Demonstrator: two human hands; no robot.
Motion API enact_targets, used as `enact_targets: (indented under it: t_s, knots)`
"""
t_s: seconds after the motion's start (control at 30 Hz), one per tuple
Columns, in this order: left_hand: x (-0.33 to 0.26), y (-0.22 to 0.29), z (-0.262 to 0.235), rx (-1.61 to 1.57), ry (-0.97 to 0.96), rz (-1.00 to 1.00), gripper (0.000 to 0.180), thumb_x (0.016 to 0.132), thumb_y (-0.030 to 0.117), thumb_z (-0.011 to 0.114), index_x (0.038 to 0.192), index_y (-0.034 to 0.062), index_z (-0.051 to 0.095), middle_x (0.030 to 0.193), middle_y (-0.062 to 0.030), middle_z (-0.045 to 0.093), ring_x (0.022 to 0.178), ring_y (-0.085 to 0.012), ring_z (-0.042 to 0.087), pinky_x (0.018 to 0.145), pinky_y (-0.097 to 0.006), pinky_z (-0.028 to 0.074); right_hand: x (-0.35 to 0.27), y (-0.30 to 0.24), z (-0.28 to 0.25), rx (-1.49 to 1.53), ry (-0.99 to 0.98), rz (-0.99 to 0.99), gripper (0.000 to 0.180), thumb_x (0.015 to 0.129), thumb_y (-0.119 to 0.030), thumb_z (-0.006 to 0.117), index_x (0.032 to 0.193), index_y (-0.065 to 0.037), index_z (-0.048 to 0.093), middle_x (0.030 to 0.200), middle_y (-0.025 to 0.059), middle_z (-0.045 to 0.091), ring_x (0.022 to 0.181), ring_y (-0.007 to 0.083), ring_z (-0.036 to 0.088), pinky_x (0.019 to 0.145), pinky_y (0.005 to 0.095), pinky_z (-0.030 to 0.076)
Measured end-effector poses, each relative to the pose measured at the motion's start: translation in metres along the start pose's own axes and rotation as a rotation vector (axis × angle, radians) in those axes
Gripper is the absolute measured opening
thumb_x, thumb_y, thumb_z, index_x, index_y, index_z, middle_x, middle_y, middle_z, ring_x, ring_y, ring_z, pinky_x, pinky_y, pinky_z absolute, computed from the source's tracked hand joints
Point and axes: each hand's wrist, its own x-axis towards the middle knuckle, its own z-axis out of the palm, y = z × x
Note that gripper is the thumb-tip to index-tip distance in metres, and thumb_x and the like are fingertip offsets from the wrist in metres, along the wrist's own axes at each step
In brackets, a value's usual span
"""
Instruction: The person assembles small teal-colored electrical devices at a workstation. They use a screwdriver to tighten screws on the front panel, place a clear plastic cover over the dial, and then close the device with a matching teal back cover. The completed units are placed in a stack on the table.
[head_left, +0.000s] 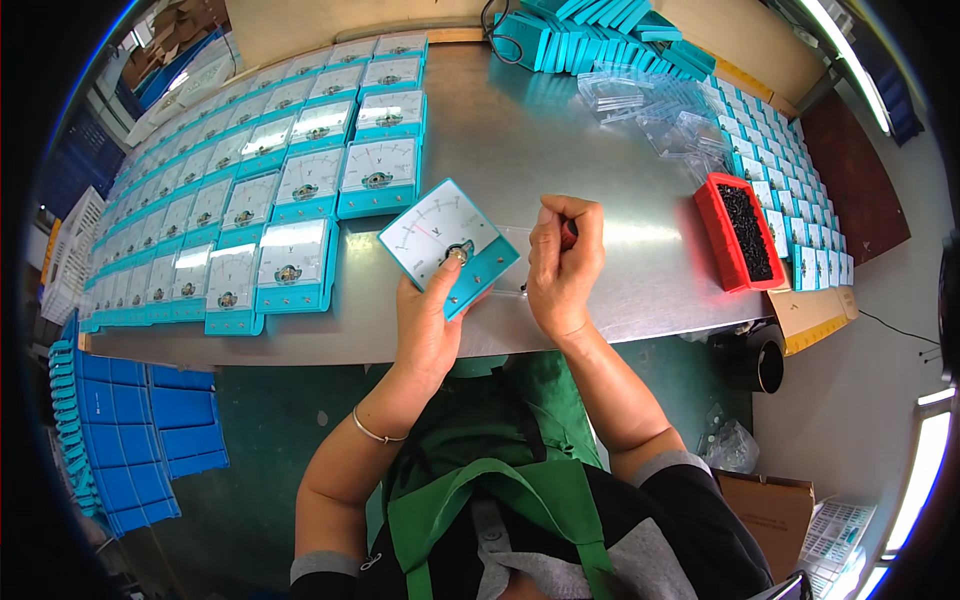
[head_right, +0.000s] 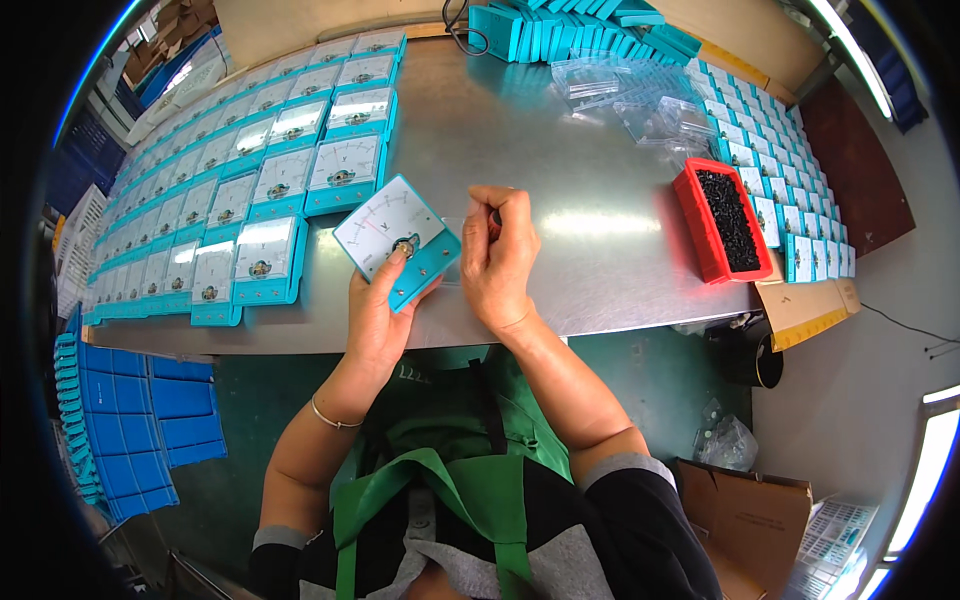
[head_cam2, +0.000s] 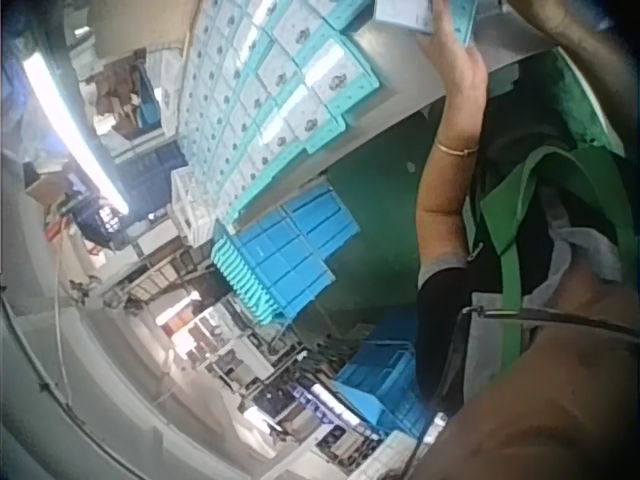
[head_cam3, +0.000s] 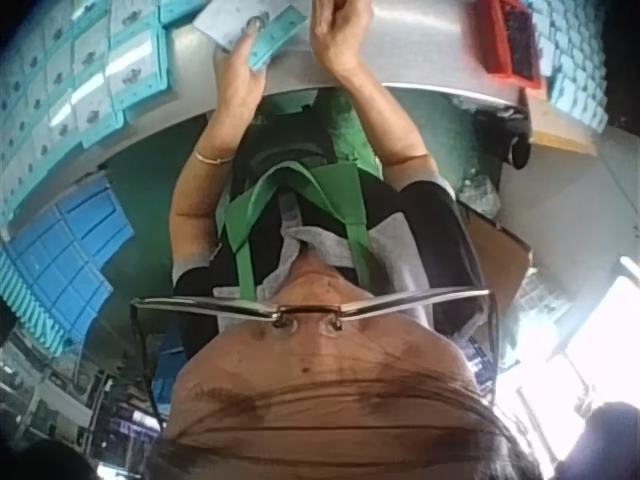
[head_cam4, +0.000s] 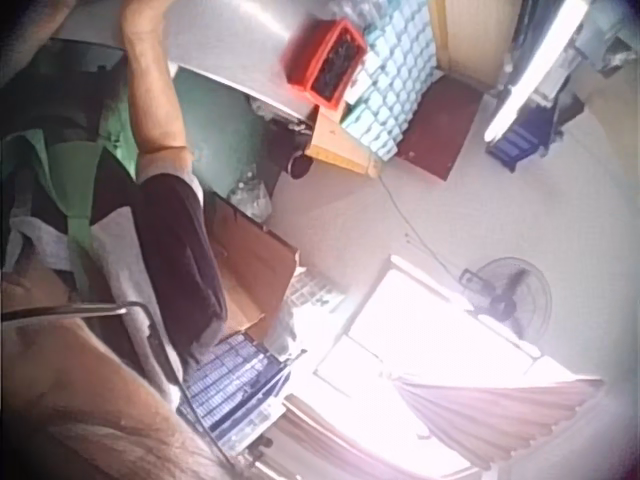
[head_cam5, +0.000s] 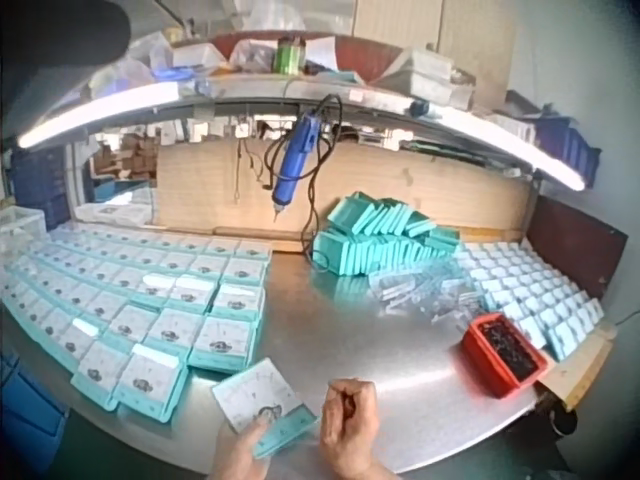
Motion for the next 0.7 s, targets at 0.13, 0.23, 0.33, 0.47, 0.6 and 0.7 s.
enact_targets:
  t_s: [0.13, 0.23, 0.33, 0.47, 0.6, 0.7]
  knots:
    - [-0.016, 0.015, -0.004, 0.101, -0.006, 0.025, 0.037, 0.086, 0.015, 0.066, 0.115, 0.0007, 0.05, 0.106, -0.0096, 0.06, 0.088, -0.0202, 0.065, 0.068, -0.038, 0.058, 0.006, -0.006, -0.006, 0.105, -0.108, 0.115, 0.009, 0.092, -0.003, 0.054, 0.101, -0.001, 0.053, 0.073, -0.0003, 0.048, 0.06, 0.0052, 0.041, 0.05, 0.0213, 0.035]
    - [-0.03, 0.03, -0.019, 0.214, -0.026, 0.01, 0.037, 0.085, 0.014, 0.066, 0.115, -0.0007, 0.05, 0.104, -0.0116, 0.062, 0.085, -0.0199, 0.066, 0.066, -0.036, 0.059, 0.021, -0.017, -0.029, 0.268, -0.224, 0.246, 0.013, 0.092, -0.006, 0.057, 0.104, -0.001, 0.055, 0.076, -0.0003, 0.049, 0.064, 0.0049, 0.041, 0.053, 0.021, 0.036]
    - [-0.047, 0.044, -0.035, 0.284, -0.053, -0.034, 0.038, 0.083, 0.011, 0.066, 0.116, -0.0025, 0.052, 0.104, -0.0133, 0.063, 0.086, -0.0204, 0.066, 0.065, -0.036, 0.058, 0.04, -0.017, -0.064, 0.061, -0.587, 0.307, 0.025, 0.086, -0.014, 0.066, 0.108, -0.004, 0.059, 0.094, 0.0058, 0.057, 0.071, 0.0106, 0.053, 0.064, 0.0238, 0.045]
    - [-0.049, 0.045, -0.042, 0.264, -0.14, -0.112, 0.04, 0.082, 0.01, 0.067, 0.116, -0.0033, 0.05, 0.105, -0.0139, 0.062, 0.088, -0.0229, 0.065, 0.064, -0.037, 0.058, 0.02, 0.019, -0.083, -0.49, -0.911, -0.211, 0.058, 0.066, -0.021, 0.078, 0.12, -0.01, 0.06, 0.129, 0.0208, 0.048, 0.087, 0.0305, 0.065, 0.08, 0.0386, 0.054]
    - [-0.046, 0.036, -0.039, 0.258, -0.159, -0.158, 0.042, 0.082, 0.009, 0.067, 0.117, -0.0036, 0.048, 0.106, -0.0145, 0.061, 0.09, -0.0245, 0.064, 0.064, -0.038, 0.058, 0.022, 0.015, -0.093, -0.385, -0.809, 0.206, 0.056, 0.066, -0.023, 0.08, 0.117, -0.007, 0.063, 0.122, 0.0209, 0.052, 0.083, 0.025, 0.063, 0.073, 0.0346, 0.054]
    - [-0.044, 0.036, -0.04, 0.304, -0.154, -0.143, 0.043, 0.083, 0.01, 0.066, 0.118, -0.0041, 0.047, 0.108, -0.0152, 0.06, 0.09, -0.0241, 0.064, 0.065, -0.038, 0.058, 0.026, -0.001, -0.097, -0.271, -0.766, 0.28, 0.057, 0.066, -0.025, 0.08, 0.117, -0.006, 0.064, 0.119, 0.0188, 0.054, 0.077, 0.0197, 0.059, 0.068, 0.0311, 0.052]
